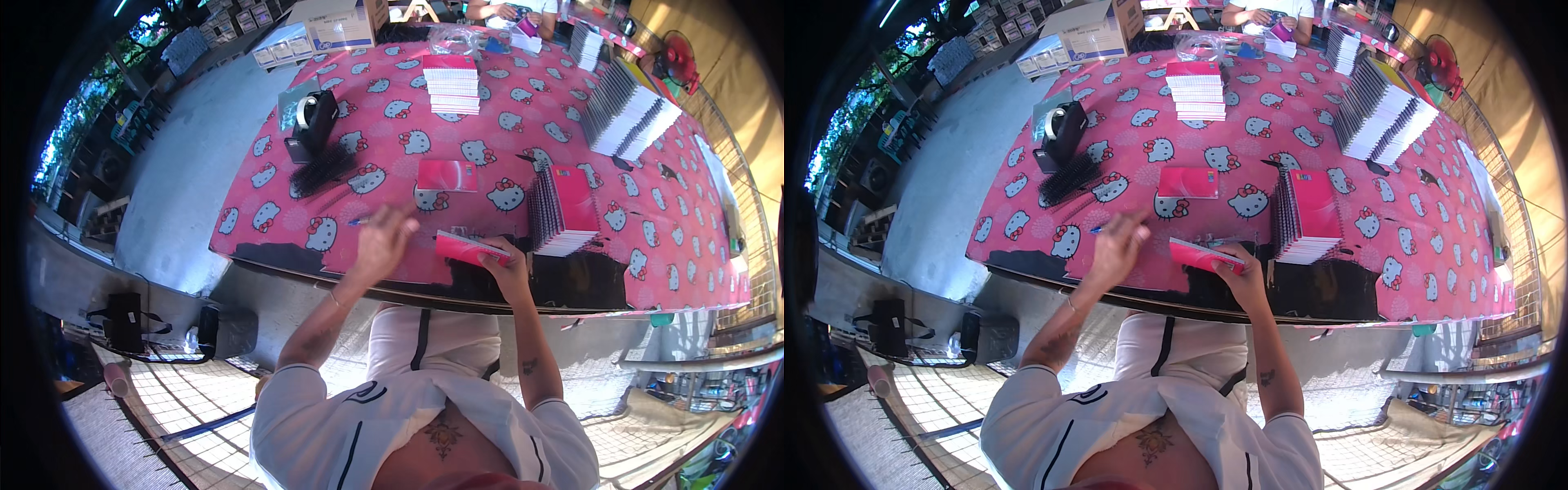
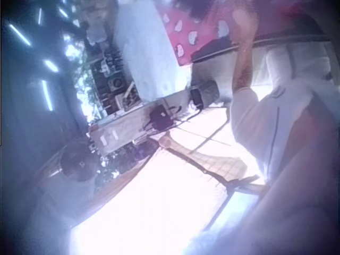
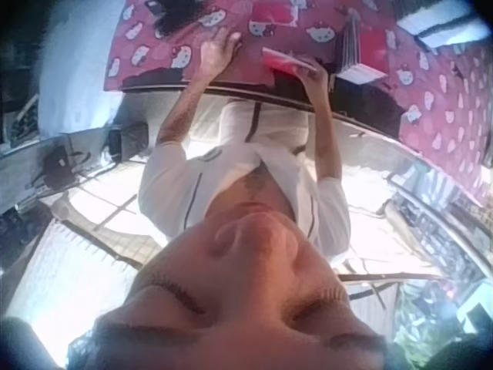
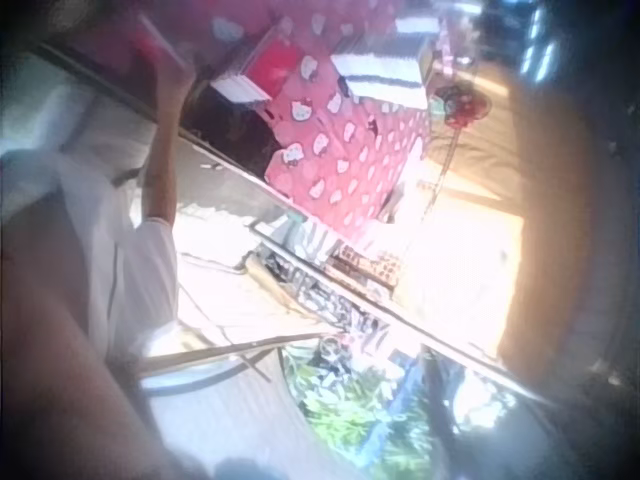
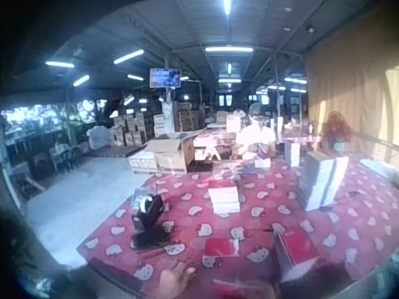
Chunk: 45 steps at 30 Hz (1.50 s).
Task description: The person takes pink notebooks from a stack and places them into individual plastic sleeves, then stacks the sleeved notebooks on the table.
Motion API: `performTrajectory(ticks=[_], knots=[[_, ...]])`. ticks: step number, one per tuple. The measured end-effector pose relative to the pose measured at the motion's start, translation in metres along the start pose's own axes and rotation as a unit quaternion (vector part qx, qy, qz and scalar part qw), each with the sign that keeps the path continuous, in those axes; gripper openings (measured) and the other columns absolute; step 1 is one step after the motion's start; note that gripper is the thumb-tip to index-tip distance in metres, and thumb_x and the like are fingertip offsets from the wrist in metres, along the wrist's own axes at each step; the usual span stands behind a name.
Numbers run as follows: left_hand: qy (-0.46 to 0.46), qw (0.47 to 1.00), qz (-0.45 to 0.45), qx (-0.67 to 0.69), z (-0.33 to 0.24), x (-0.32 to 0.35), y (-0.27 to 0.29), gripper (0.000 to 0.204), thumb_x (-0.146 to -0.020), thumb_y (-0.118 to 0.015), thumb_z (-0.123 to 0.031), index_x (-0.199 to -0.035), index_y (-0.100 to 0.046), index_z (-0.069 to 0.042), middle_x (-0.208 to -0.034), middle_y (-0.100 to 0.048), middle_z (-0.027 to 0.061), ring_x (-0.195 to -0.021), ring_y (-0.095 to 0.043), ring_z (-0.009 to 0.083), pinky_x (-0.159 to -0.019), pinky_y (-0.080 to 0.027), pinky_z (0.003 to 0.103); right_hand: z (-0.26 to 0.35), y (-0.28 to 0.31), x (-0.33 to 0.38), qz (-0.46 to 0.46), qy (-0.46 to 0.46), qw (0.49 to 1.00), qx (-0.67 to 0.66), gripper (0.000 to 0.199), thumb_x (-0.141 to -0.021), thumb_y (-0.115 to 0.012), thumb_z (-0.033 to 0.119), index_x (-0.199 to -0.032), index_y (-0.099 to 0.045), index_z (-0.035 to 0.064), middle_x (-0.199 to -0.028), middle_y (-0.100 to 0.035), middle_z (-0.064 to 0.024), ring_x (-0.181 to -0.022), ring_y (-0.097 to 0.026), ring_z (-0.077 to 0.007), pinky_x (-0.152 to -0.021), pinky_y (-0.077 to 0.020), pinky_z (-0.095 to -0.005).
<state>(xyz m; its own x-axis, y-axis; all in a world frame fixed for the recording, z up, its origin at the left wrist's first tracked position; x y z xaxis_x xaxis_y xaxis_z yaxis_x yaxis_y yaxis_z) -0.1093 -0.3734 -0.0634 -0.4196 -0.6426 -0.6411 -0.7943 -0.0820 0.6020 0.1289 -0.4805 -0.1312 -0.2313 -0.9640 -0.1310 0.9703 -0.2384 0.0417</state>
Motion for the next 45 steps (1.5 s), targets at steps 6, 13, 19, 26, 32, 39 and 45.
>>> performTrajectory(ticks=[6, 13, 19, 26, 32, 39, 45], knots=[[0.045, 0.995, 0.03, 0.082, -0.012, 0.023, -0.009, 0.026, -0.085, -0.073, -0.009, -0.112, -0.072, -0.006, -0.081, -0.062, 0.0111, -0.067, -0.06, 0.0237, -0.06, -0.049, 0.034, 0.005, -0.003, 0.0, -0.002, 0.021, 1.0, 0.012, 0.023, -0.089, -0.073, 0.009, -0.109, -0.067, -0.0008, -0.099, -0.065, -0.0025, -0.094, -0.057, -0.0085, -0.086, -0.0455, -0.0236], [0.046, 0.995, 0.05, 0.07, -0.011, 0.019, -0.012, 0.022, -0.086, -0.072, -0.011, -0.107, -0.073, -0.006, -0.079, -0.063, 0.0099, -0.062, -0.06, 0.0238, -0.056, -0.048, 0.035, 0.002, -0.002, 0.001, -0.002, -0.004, 1.0, 0.023, 0.025, -0.089, -0.074, 0.012, -0.109, -0.067, -0.0006, -0.101, -0.065, -0.003, -0.094, -0.057, -0.0085, -0.086, -0.046, -0.0235], [0.008, 0.997, 0.069, 0.045, -0.007, 0.004, -0.008, 0.013, -0.088, -0.069, -0.01, -0.099, -0.071, -0.002, -0.079, -0.063, 0.0111, -0.062, -0.061, 0.0266, -0.057, -0.048, 0.036, 0.003, -0.004, 0.002, -0.006, 0.025, 1.0, 0.013, 0.02, -0.091, -0.072, 0.01, -0.108, -0.067, -0.0001, -0.096, -0.066, -0.0029, -0.09, -0.057, -0.0083, -0.082, -0.0458, -0.0233], [0.016, 0.995, 0.045, 0.089, -0.001, 0.003, -0.012, 0.011, -0.088, -0.07, -0.009, -0.094, -0.069, 0.0, -0.08, -0.063, 0.0123, -0.068, -0.064, 0.027, -0.063, -0.05, 0.034, 0.006, -0.004, 0.003, -0.001, 0.031, 0.999, 0.024, 0.019, -0.091, -0.071, 0.009, -0.107, -0.067, 0.0012, -0.095, -0.066, -0.0013, -0.09, -0.058, -0.008, -0.083, -0.0453, -0.0235], [0.071, 0.981, 0.104, 0.149, -0.004, 0.0, -0.009, 0.014, -0.086, -0.073, -0.008, -0.097, -0.069, -0.001, -0.088, -0.065, 0.0118, -0.074, -0.065, 0.0264, -0.064, -0.051, 0.034, 0.004, -0.004, 0.004, 0.006, 0.02, 1.0, 0.002, 0.018, -0.091, -0.071, 0.009, -0.107, -0.066, 0.0019, -0.095, -0.065, -0.0015, -0.092, -0.057, -0.0077, -0.084, -0.0447, -0.0233], [-0.087, 0.98, 0.141, 0.108, -0.007, -0.005, -0.014, 0.023, -0.083, -0.075, -0.009, -0.104, -0.068, -0.005, -0.094, -0.062, 0.0102, -0.078, -0.065, 0.0301, -0.07, -0.053, 0.037, 0.004, -0.003, 0.004, 0.023, 0.024, 0.999, 0.018, 0.02, -0.093, -0.069, 0.008, -0.111, -0.066, 0.0013, -0.098, -0.066, -0.0032, -0.093, -0.058, -0.0091, -0.086, -0.0454, -0.0248], [-0.079, 0.976, 0.178, 0.095, -0.015, -0.015, -0.018, 0.019, -0.085, -0.073, -0.013, -0.103, -0.068, -0.006, -0.093, -0.062, 0.0109, -0.08, -0.065, 0.0325, -0.071, -0.052, 0.04, 0.011, -0.003, 0.004, 0.057, 0.032, 0.998, 0.025, 0.028, -0.093, -0.066, 0.006, -0.121, -0.066, 0.0008, -0.109, -0.07, -0.0065, -0.099, -0.059, -0.0095, -0.091, -0.0454, -0.0251]])
Point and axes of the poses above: each hand's wrist, its own x-axis away from the middle knuckle, its own y-axis out of the back of the hand, z = x × y, the point moved 3 cm from there along -x, towards the middle knuckle
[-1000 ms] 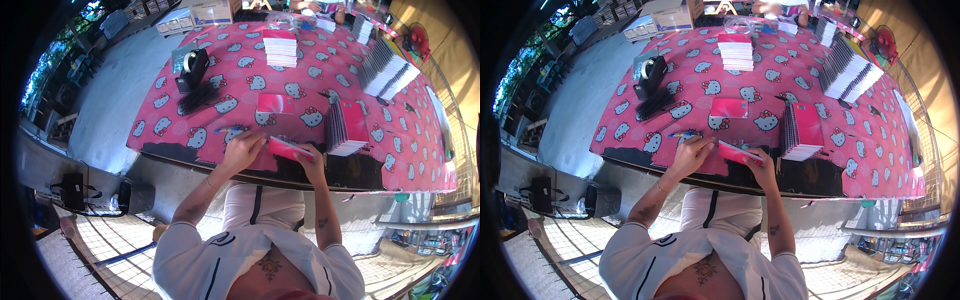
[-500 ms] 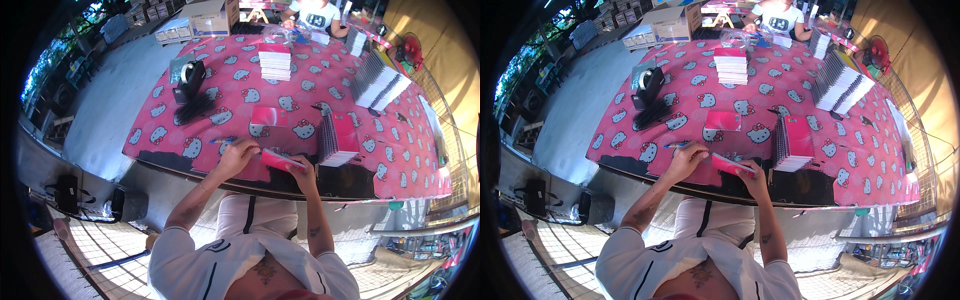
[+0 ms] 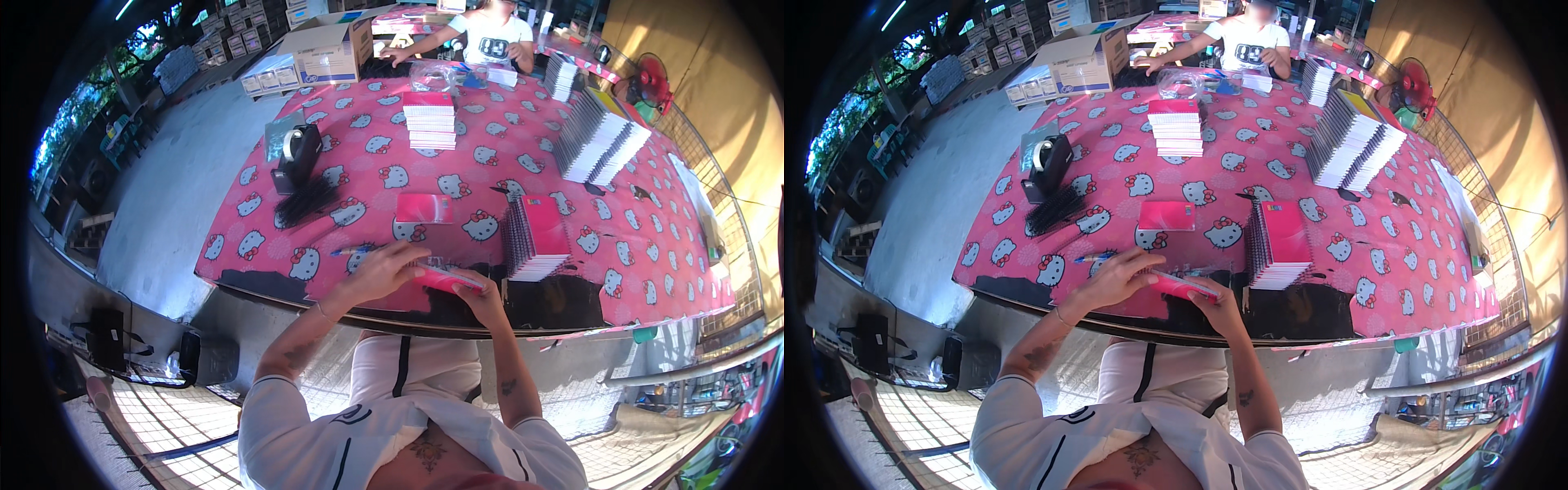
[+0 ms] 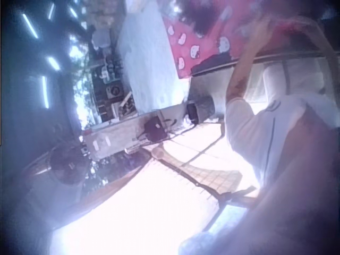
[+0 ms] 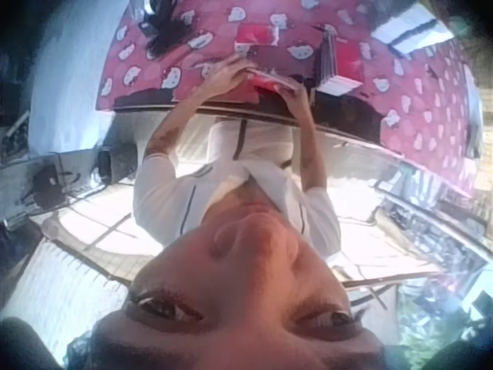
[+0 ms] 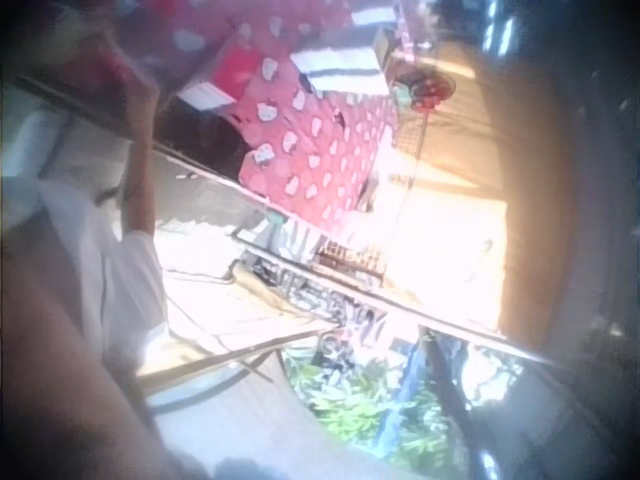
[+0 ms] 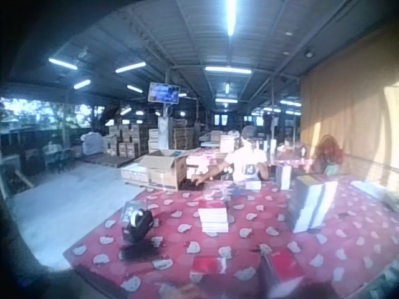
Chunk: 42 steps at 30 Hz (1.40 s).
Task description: The person takes pink notebooks from a stack and places them into individual plastic sleeves, then stacks the sleeved notebooks on the table.
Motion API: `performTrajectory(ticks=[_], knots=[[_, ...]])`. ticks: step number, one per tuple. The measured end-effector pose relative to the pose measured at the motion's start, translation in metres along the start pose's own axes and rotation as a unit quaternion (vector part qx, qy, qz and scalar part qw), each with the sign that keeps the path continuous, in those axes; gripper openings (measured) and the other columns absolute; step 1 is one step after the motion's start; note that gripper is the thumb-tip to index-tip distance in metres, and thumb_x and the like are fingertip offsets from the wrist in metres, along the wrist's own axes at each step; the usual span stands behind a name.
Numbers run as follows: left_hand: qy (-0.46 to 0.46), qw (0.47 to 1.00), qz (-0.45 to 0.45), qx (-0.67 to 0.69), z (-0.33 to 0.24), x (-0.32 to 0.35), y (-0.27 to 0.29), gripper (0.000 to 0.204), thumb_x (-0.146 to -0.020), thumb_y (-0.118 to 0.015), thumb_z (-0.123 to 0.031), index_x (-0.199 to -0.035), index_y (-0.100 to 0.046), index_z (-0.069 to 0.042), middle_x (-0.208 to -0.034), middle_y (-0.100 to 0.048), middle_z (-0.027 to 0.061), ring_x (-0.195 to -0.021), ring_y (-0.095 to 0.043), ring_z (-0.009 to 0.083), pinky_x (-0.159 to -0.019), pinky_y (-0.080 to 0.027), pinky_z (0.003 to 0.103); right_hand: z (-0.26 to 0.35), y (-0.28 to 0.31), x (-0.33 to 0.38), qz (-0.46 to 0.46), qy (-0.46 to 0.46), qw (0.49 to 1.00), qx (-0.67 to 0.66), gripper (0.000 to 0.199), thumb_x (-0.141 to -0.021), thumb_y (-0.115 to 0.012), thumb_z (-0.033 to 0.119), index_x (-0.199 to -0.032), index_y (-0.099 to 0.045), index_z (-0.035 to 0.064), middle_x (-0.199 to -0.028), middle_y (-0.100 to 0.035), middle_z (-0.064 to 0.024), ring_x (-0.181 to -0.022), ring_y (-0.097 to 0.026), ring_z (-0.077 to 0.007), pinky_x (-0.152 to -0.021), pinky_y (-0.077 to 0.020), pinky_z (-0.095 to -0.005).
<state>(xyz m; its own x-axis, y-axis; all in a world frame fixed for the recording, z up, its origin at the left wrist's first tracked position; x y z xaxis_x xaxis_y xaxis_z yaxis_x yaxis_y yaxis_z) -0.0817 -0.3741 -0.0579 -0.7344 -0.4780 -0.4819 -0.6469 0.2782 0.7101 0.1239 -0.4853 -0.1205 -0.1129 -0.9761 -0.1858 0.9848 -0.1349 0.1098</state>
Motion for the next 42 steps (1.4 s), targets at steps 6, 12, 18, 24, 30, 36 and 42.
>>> performTrajectory(ticks=[6, 12, 18, 24, 30, 36, 42], knots=[[0.024, 0.999, 0.028, -0.018, -0.002, 0.001, 0.001, 0.022, -0.087, -0.071, -0.022, -0.102, -0.065, -0.008, -0.097, -0.063, 0.0086, -0.087, -0.065, 0.0332, -0.074, -0.052, 0.043, 0.001, 0.0, 0.001, 0.005, -0.003, 1.0, 0.005, 0.028, -0.094, -0.064, 0.003, -0.122, -0.066, 0.0007, -0.108, -0.071, -0.0062, -0.1, -0.059, -0.0089, -0.092, -0.0456, -0.025], [0.005, 0.993, 0.057, -0.102, 0.0, -0.004, 0.003, 0.031, -0.086, -0.07, -0.026, -0.111, -0.063, -0.009, -0.112, -0.061, 0.0086, -0.11, -0.058, 0.0319, -0.093, -0.042, 0.054, 0.0, -0.006, 0.004, -0.019, 0.03, 0.999, -0.01, 0.029, -0.094, -0.064, 0.003, -0.122, -0.066, 0.0011, -0.106, -0.071, -0.0061, -0.098, -0.06, -0.0085, -0.09, -0.0466, -0.0253], [0.029, 0.94, -0.003, -0.339, -0.033, 0.015, -0.035, 0.086, -0.087, -0.058, -0.055, -0.148, -0.035, 0.0, -0.156, -0.033, 0.019, -0.146, -0.028, 0.0363, -0.11, -0.011, 0.071, 0.025, -0.011, 0.012, -0.147, -0.005, 0.988, -0.051, 0.03, -0.094, -0.066, 0.007, -0.123, -0.065, 0.0001, -0.106, -0.07, -0.0052, -0.095, -0.061, -0.0094, -0.087, -0.0481, -0.0255], [0.039, 0.949, -0.033, -0.311, -0.04, -0.01, -0.028, 0.085, -0.088, -0.056, -0.057, -0.148, -0.037, 0.0, -0.154, -0.034, 0.0212, -0.144, -0.03, 0.0396, -0.109, -0.013, 0.072, 0.01, -0.02, 0.017, -0.138, 0.026, 0.986, -0.089, 0.031, -0.095, -0.066, 0.01, -0.125, -0.064, -0.0003, -0.108, -0.068, -0.0042, -0.095, -0.061, -0.0092, -0.082, -0.0505, -0.0242], [0.004, 0.956, -0.011, -0.294, -0.049, 0.015, -0.039, 0.086, -0.089, -0.052, -0.062, -0.147, -0.037, 0.0, -0.155, -0.034, 0.0199, -0.143, -0.032, 0.0395, -0.108, -0.017, 0.072, 0.012, -0.008, 0.021, -0.125, -0.006, 0.99, -0.069, 0.031, -0.094, -0.066, 0.007, -0.124, -0.064, 0.0, -0.108, -0.068, -0.0039, -0.094, -0.06, -0.008, -0.081, -0.0515, -0.0249], [-0.05, 0.956, -0.015, -0.29, -0.063, 0.037, -0.057, 0.084, -0.089, -0.049, -0.061, -0.146, -0.038, 0.0, -0.152, -0.038, 0.0191, -0.141, -0.035, 0.0363, -0.106, -0.029, 0.066, 0.027, -0.005, 0.019, -0.122, -0.014, 0.984, -0.126, 0.03, -0.093, -0.066, 0.004, -0.123, -0.065, -0.0009, -0.11, -0.069, -0.0046, -0.1, -0.06, -0.0101, -0.089, -0.0482, -0.0266], [-0.029, 0.949, 0.004, -0.314, -0.066, -0.003, -0.03, 0.087, -0.09, -0.049, -0.063, -0.145, -0.038, 0.004, -0.149, -0.039, 0.0258, -0.14, -0.035, 0.0416, -0.109, -0.024, 0.065, 0.04, -0.012, 0.015, -0.056, -0.012, 0.996, -0.07, 0.034, -0.092, -0.065, 0.002, -0.126, -0.064, -0.0005, -0.115, -0.07, -0.0073, -0.105, -0.059, -0.0095, -0.095, -0.0465, -0.0273]])
Point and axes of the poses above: each hand's wrist, its own x-axis away from the middle knuckle, its own y-axis out of the back of the hand, z = x × y, the point moved 3 cm from there along -x, towards the middle knuckle
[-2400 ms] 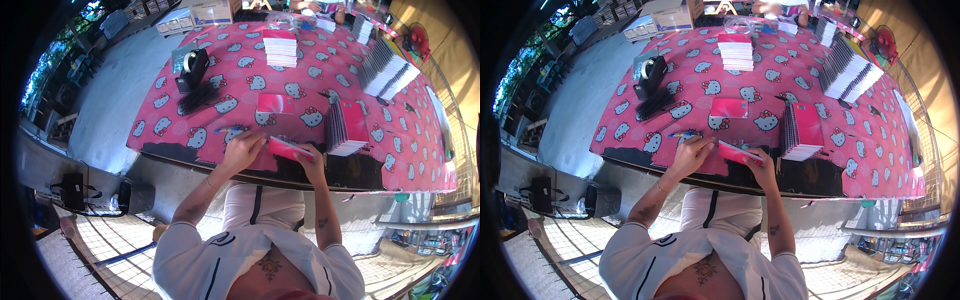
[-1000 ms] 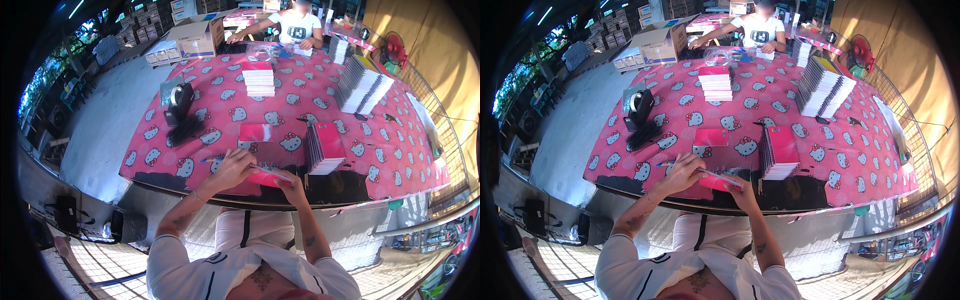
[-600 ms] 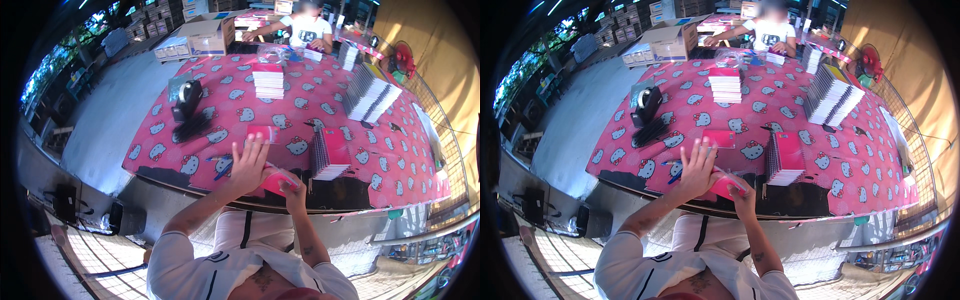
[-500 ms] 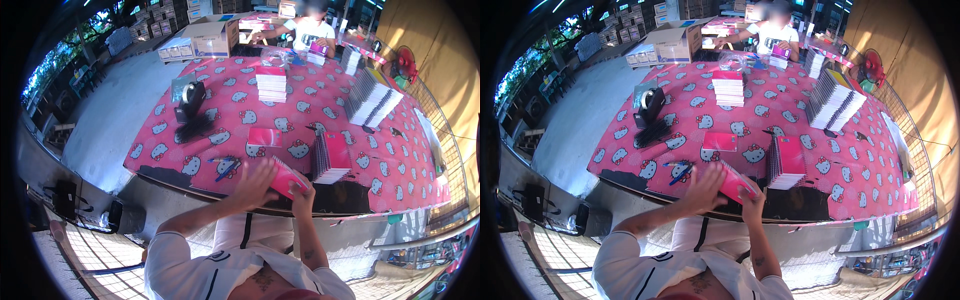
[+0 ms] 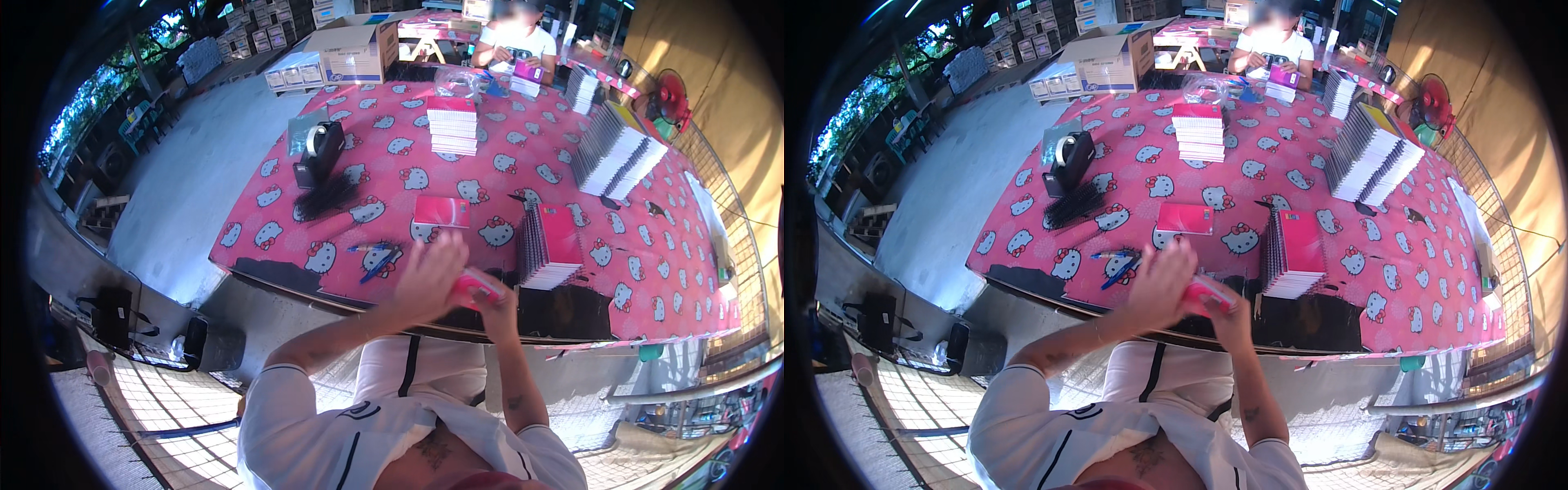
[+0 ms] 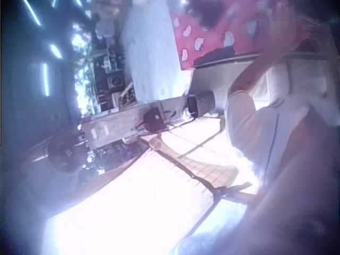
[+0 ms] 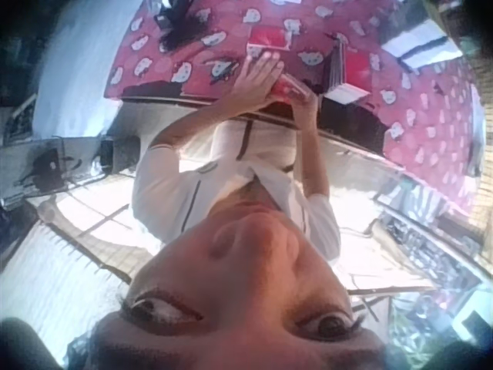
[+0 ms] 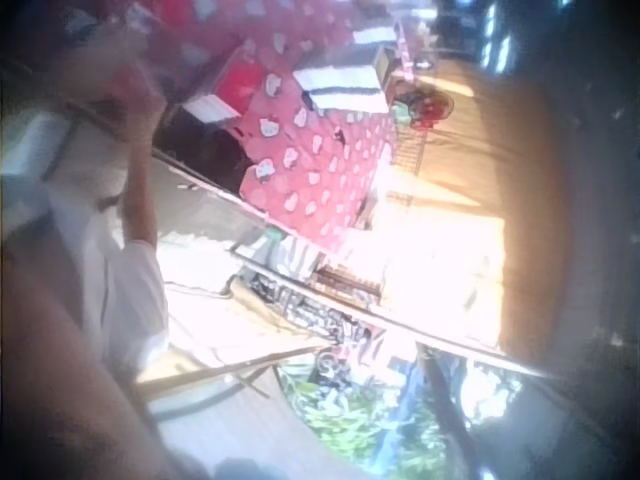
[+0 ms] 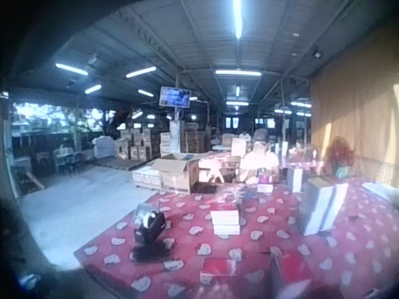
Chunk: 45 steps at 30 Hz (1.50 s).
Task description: The person takes pink notebooks from a stack and places them into individual plastic sleeves, then stacks the sleeved notebooks on the table.
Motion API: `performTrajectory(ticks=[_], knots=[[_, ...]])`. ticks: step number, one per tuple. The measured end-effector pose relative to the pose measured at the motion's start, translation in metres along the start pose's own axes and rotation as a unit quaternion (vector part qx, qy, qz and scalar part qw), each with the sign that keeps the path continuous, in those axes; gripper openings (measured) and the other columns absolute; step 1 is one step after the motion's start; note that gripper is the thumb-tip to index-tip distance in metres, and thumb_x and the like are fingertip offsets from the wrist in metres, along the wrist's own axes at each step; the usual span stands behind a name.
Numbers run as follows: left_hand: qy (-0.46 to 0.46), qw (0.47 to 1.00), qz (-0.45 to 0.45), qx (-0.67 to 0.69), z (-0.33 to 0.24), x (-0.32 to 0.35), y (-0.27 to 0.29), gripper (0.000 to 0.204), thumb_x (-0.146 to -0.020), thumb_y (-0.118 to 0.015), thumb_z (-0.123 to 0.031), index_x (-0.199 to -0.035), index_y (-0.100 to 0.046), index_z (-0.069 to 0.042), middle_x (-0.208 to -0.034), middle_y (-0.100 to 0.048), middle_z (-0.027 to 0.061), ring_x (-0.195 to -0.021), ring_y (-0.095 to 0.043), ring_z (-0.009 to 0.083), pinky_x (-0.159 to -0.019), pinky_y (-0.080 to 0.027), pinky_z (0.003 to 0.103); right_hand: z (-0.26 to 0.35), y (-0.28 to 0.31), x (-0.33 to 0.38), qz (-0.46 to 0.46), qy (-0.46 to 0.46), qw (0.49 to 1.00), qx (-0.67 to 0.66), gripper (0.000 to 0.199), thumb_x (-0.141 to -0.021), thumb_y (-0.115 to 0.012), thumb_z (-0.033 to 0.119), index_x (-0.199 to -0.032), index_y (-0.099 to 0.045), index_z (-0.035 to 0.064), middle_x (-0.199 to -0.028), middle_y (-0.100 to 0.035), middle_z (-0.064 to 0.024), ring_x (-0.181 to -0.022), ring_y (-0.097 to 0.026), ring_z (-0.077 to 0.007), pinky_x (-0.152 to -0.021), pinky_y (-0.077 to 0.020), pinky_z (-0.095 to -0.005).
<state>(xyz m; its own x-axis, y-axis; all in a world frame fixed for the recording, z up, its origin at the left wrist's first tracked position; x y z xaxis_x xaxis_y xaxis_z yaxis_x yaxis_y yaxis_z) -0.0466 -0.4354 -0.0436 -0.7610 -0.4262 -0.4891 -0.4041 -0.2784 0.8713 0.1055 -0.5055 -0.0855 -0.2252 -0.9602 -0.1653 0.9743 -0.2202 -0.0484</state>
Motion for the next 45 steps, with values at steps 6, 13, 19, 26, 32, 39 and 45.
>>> performTrajectory(ticks=[6, 13, 19, 26, 32, 39, 45], knots=[[0.016, 1.0, -0.008, -0.014, -0.001, -0.001, -0.004, 0.091, -0.089, -0.052, -0.061, -0.145, -0.034, 0.008, -0.149, -0.037, 0.0276, -0.142, -0.031, 0.0436, -0.109, -0.024, 0.065, 0.0, 0.002, -0.005, 0.051, 0.031, 0.997, 0.041, 0.039, -0.094, -0.063, 0.002, -0.133, -0.06, 0.0001, -0.118, -0.069, -0.0082, -0.108, -0.057, -0.0093, -0.097, -0.0455, -0.0266], [-0.055, 0.995, -0.025, 0.08, 0.001, 0.017, -0.031, 0.073, -0.085, -0.065, -0.049, -0.138, -0.047, -0.002, -0.148, -0.04, 0.0203, -0.141, -0.036, 0.0384, -0.113, -0.019, 0.065, -0.034, 0.009, -0.016, 0.077, 0.03, 0.993, 0.087, 0.036, -0.094, -0.066, 0.007, -0.129, -0.062, 0.002, -0.112, -0.071, -0.0066, -0.101, -0.059, -0.0074, -0.09, -0.0485, -0.0265], [-0.033, 0.998, -0.021, 0.058, 0.011, 0.0, -0.026, 0.058, -0.088, -0.064, -0.047, -0.128, -0.056, -0.004, -0.142, -0.047, 0.0165, -0.14, -0.037, 0.0354, -0.115, -0.018, 0.064, -0.044, 0.011, -0.021, 0.113, 0.036, 0.982, 0.15, 0.031, -0.093, -0.069, 0.012, -0.122, -0.066, 0.001, -0.103, -0.074, -0.0084, -0.094, -0.06, -0.0072, -0.085, -0.0508, -0.0288], [0.006, 0.998, 0.043, 0.048, -0.023, 0.03, -0.038, 0.082, -0.092, -0.052, -0.054, -0.148, -0.034, 0.002, -0.156, -0.029, 0.0229, -0.145, -0.029, 0.0374, -0.111, -0.022, 0.063, -0.054, 0.006, -0.02, 0.089, -0.019, 0.987, 0.129, 0.033, -0.089, -0.066, 0.005, -0.122, -0.065, 0.0007, -0.099, -0.074, -0.0131, -0.091, -0.065, -0.0107, -0.082, -0.0523, -0.0312], [-0.022, 0.999, -0.004, 0.05, -0.03, 0.045, -0.055, 0.082, -0.092, -0.05, -0.056, -0.148, -0.035, 0.002, -0.156, -0.031, 0.0208, -0.145, -0.03, 0.0336, -0.112, -0.021, 0.062, -0.06, 0.007, -0.021, 0.072, 0.033, 0.986, 0.147, 0.035, -0.087, -0.063, 0.002, -0.121, -0.065, 0.0001, -0.095, -0.074, -0.016, -0.091, -0.064, -0.0093, -0.081, -0.0523, -0.0329], [0.023, 0.969, -0.056, 0.238, -0.03, 0.013, -0.032, 0.082, -0.096, -0.047, -0.055, -0.149, -0.03, 0.005, -0.15, -0.037, 0.0231, -0.141, -0.035, 0.0339, -0.111, -0.024, 0.057, -0.02, -0.002, -0.015, -0.077, 0.009, 0.986, 0.145, 0.042, -0.084, -0.067, 0.005, -0.126, -0.063, 0.0011, -0.089, -0.074, -0.0171, -0.086, -0.06, -0.006, -0.077, -0.0523, -0.0305], [0.325, 0.74, 0.031, 0.588, 0.005, 0.031, -0.014, 0.045, -0.098, -0.052, -0.011, -0.141, -0.043, 0.001, -0.114, -0.062, 0.0103, -0.102, -0.059, 0.017, -0.091, -0.047, 0.032, 0.055, -0.035, 0.006, -0.095, 0.216, 0.935, 0.265, 0.051, -0.083, -0.072, 0.01, -0.132, -0.061, 0.0076, -0.122, -0.058, -0.0126, -0.111, -0.057, -0.0282, -0.083, -0.0513, -0.0369]])
Point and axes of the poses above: each hand's wrist, its own x-axis away from the middle knuckle, its own y-axis out of the back of the hand, z = x × y, the point moved 3 cm from there along -x, towards the middle knuckle
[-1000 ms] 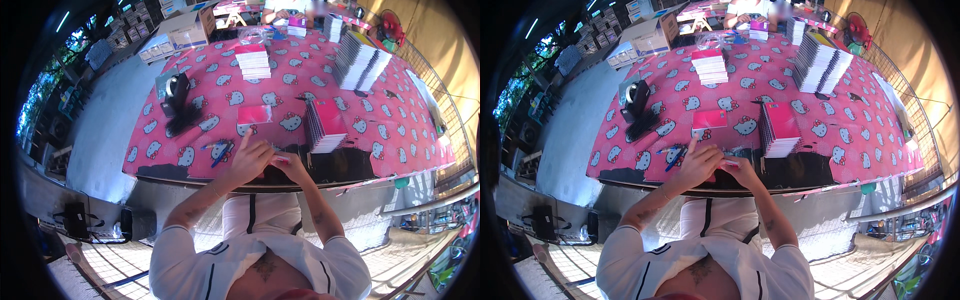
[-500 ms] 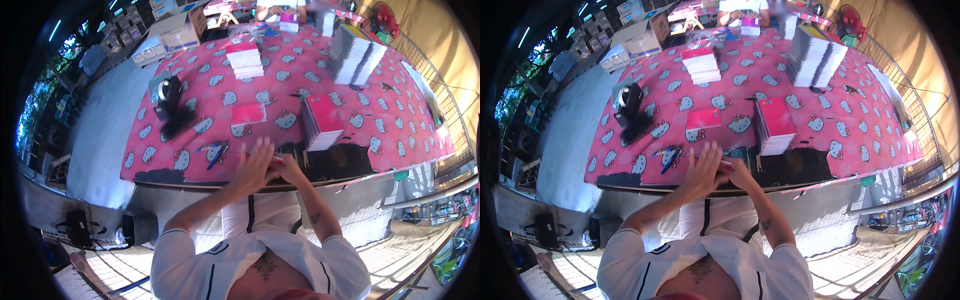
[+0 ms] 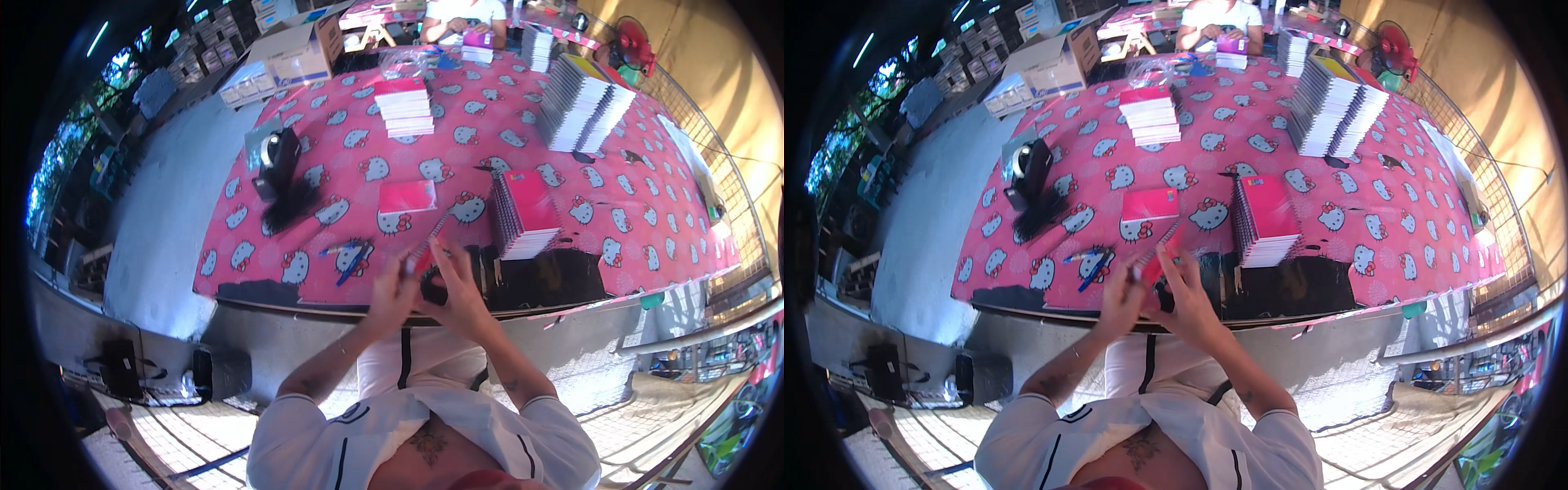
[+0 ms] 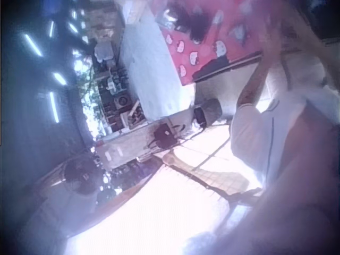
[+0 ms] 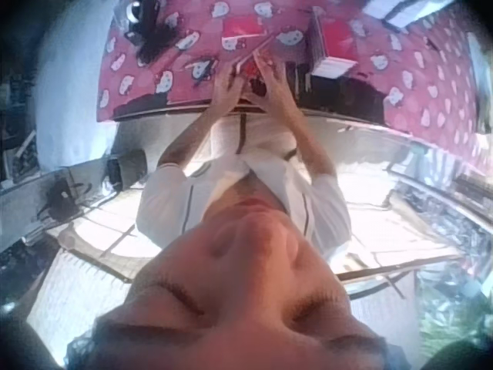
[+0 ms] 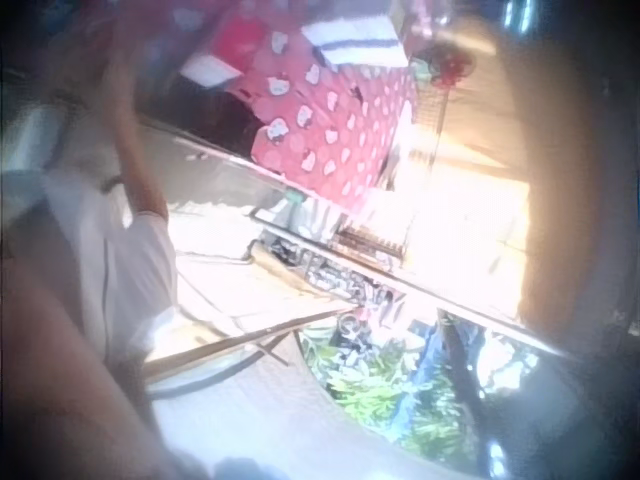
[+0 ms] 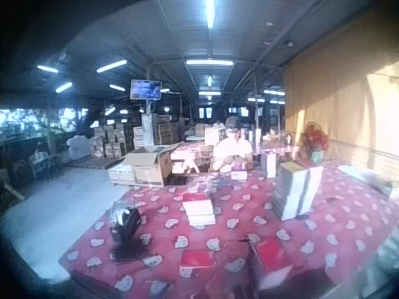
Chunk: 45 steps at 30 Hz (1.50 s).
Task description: The person takes pink notebooks from a stack and places them into individual plastic sleeves, then stacks the sleeved notebooks on the table.
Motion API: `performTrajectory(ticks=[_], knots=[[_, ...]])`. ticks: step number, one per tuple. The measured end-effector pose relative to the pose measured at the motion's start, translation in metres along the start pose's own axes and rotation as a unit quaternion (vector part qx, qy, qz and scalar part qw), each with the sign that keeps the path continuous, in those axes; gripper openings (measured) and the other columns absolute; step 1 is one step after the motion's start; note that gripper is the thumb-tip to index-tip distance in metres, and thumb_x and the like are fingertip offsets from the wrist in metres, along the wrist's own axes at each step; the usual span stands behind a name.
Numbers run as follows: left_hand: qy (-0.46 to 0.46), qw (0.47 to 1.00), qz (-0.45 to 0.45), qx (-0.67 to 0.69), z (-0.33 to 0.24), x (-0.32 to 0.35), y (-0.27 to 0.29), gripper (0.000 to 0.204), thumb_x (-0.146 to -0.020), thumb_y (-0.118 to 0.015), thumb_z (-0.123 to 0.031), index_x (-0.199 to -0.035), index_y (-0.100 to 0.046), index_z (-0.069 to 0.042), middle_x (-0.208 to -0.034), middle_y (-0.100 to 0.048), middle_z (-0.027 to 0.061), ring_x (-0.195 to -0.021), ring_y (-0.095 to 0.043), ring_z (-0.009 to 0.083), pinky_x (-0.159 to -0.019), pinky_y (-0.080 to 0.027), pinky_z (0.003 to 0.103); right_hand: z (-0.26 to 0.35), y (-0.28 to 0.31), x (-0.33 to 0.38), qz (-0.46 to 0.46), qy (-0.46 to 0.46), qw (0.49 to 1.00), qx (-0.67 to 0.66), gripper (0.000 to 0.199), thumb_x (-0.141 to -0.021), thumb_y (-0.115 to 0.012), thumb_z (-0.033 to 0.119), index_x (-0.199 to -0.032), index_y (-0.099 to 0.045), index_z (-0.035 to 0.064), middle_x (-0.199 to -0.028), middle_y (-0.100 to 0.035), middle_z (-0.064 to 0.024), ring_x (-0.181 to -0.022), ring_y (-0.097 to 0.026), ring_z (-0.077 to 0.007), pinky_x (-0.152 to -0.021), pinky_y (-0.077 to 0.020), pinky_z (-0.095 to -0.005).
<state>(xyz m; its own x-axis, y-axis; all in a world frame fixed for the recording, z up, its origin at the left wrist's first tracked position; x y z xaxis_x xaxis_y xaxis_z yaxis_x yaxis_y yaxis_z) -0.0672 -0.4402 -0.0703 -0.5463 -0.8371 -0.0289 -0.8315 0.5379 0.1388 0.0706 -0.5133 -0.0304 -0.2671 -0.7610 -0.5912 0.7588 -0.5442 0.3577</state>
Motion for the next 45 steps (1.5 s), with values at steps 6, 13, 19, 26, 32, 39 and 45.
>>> performTrajectory(ticks=[6, 13, 19, 26, 32, 39, 45], knots=[[-0.081, 0.992, 0.07, -0.062, 0.05, -0.049, 0.024, 0.032, -0.094, -0.056, -0.008, -0.126, -0.056, -0.003, -0.095, -0.062, 0.0064, -0.088, -0.058, 0.0141, -0.079, -0.048, 0.032, -0.036, -0.009, -0.022, 0.096, 0.125, 0.962, 0.223, 0.029, -0.084, -0.07, 0.016, -0.113, -0.067, 0.0094, -0.106, -0.064, -0.0084, -0.096, -0.063, -0.0283, -0.079, -0.0486, -0.0397], [-0.211, 0.745, -0.128, -0.62, 0.067, -0.025, 0.104, 0.043, -0.091, -0.065, -0.022, -0.133, -0.058, -0.013, -0.122, -0.06, 0.0167, -0.111, -0.058, 0.032, -0.093, -0.046, 0.049, -0.046, -0.026, -0.025, 0.103, 0.113, 0.957, 0.245, 0.02, -0.088, -0.066, 0.013, -0.107, -0.068, 0.0083, -0.092, -0.069, -0.0086, -0.082, -0.066, -0.0294, -0.076, -0.05, -0.042], [0.049, 0.99, -0.112, -0.069, 0.048, -0.003, 0.085, 0.034, -0.102, -0.053, -0.027, -0.125, -0.061, -0.003, -0.095, -0.071, 0.0141, -0.079, -0.071, 0.0235, -0.067, -0.057, 0.037, -0.041, -0.027, -0.027, 0.079, 0.107, 0.963, 0.235, 0.021, -0.086, -0.069, 0.013, -0.107, -0.069, 0.0088, -0.092, -0.068, -0.0087, -0.08, -0.067, -0.031, -0.073, -0.0519, -0.0406], [0.171, 0.928, 0.02, 0.33, 0.031, 0.003, 0.033, 0.038, -0.102, -0.047, -0.026, -0.119, -0.057, 0.007, -0.103, -0.069, 0.0212, -0.089, -0.072, 0.0324, -0.079, -0.061, 0.042, -0.041, -0.03, -0.024, 0.064, 0.091, 0.967, 0.229, 0.021, -0.083, -0.071, 0.01, -0.104, -0.071, 0.0082, -0.091, -0.064, -0.0072, -0.076, -0.066, -0.0296, -0.067, -0.0528, -0.0385], [0.186, 0.91, 0.029, 0.369, 0.027, -0.004, 0.036, 0.034, -0.102, -0.046, -0.025, -0.115, -0.055, 0.006, -0.099, -0.067, 0.0189, -0.088, -0.071, 0.0304, -0.08, -0.061, 0.046, -0.039, -0.029, -0.026, 0.059, 0.088, 0.969, 0.225, 0.019, -0.084, -0.07, 0.011, -0.103, -0.071, 0.0083, -0.091, -0.064, -0.0071, -0.076, -0.066, -0.0295, -0.068, -0.0525, -0.0388], [-0.123, 0.958, -0.085, -0.243, 0.007, -0.006, 0.046, 0.028, -0.094, -0.061, -0.021, -0.114, -0.065, -0.002, -0.104, -0.069, 0.0159, -0.08, -0.07, 0.0314, -0.071, -0.058, 0.04, -0.041, -0.029, -0.026, 0.052, 0.103, 0.971, 0.211, 0.015, -0.085, -0.069, 0.011, -0.1, -0.07, 0.0083, -0.09, -0.064, -0.0071, -0.077, -0.066, -0.0303, -0.068, -0.052, -0.0393], [-0.157, 0.874, -0.102, -0.449, 0.041, -0.022, 0.094, 0.04, -0.081, -0.071, -0.013, -0.12, -0.066, -0.007, -0.121, -0.061, 0.0154, -0.112, -0.059, 0.034, -0.09, -0.047, 0.046, -0.042, -0.029, -0.025, 0.082, 0.069, 0.971, 0.214, 0.016, -0.086, -0.068, 0.013, -0.101, -0.069, 0.009, -0.093, -0.064, -0.0079, -0.08, -0.066, -0.0303, -0.07, -0.0527, -0.0396]])
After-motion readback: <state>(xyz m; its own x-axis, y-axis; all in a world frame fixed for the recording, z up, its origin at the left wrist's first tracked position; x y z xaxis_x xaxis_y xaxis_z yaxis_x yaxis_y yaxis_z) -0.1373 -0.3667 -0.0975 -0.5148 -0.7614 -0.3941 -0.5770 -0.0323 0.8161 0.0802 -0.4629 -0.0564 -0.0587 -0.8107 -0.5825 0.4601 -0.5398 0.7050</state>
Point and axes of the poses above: each hand's wrist, its own x-axis away from the middle knuckle, its own y-axis out of the back of the hand, z = x × y, the point moved 3 cm from there along -x, towards the middle knuckle
